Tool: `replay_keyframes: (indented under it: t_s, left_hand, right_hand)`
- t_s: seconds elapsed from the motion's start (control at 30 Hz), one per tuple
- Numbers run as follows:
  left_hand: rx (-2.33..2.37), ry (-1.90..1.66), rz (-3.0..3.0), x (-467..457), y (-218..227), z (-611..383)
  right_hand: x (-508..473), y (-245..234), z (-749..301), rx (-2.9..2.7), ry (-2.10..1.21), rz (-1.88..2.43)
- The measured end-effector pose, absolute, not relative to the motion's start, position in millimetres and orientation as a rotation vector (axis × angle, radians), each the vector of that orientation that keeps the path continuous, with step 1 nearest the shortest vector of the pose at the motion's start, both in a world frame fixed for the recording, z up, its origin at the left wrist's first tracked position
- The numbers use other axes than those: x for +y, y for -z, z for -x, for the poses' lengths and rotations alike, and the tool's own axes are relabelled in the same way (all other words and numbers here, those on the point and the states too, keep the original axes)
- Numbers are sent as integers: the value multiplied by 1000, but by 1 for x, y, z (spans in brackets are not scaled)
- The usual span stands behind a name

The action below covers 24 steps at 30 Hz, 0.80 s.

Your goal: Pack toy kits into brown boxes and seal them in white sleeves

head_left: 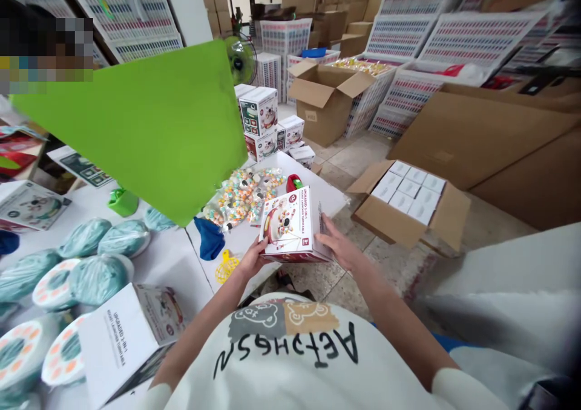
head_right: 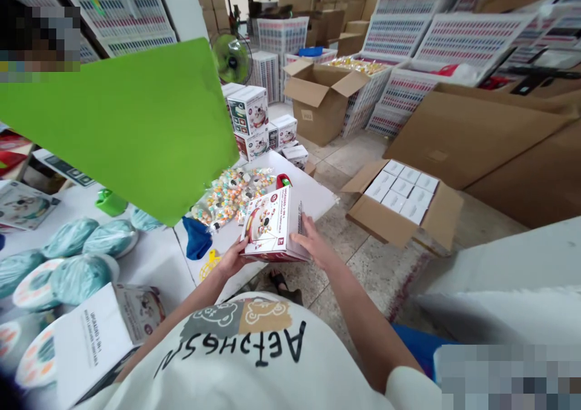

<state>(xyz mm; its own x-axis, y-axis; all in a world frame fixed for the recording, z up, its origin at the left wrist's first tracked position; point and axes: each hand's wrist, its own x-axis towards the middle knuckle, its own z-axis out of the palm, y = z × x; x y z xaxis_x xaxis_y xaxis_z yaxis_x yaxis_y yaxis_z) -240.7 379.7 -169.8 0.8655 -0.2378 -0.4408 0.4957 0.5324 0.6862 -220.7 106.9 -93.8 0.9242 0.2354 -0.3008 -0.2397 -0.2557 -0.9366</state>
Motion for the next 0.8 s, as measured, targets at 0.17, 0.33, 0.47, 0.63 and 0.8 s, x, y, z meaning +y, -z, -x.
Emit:
replay_keyframes:
  t_s: [0.17, 0.33, 0.47, 0.63, 0.8]
  left_hand:
    - [324, 399, -869, 392, 176, 252]
    - [332, 358, -861, 402, 182, 262]
    - [290, 332, -870, 408, 189, 271]
    - [208, 298, -958, 413, 199, 281]
    - [148, 247, -1056, 419, 204, 282]
  right_hand:
    - [116, 82, 216, -78, -569, 1930]
    - [123, 82, 211, -232, -672, 2031]
    - [126, 80, 209, -312, -749, 2071]
    - [125, 87, 212, -459, -792, 2080]
    - [124, 100, 215, -582, -643, 2090]
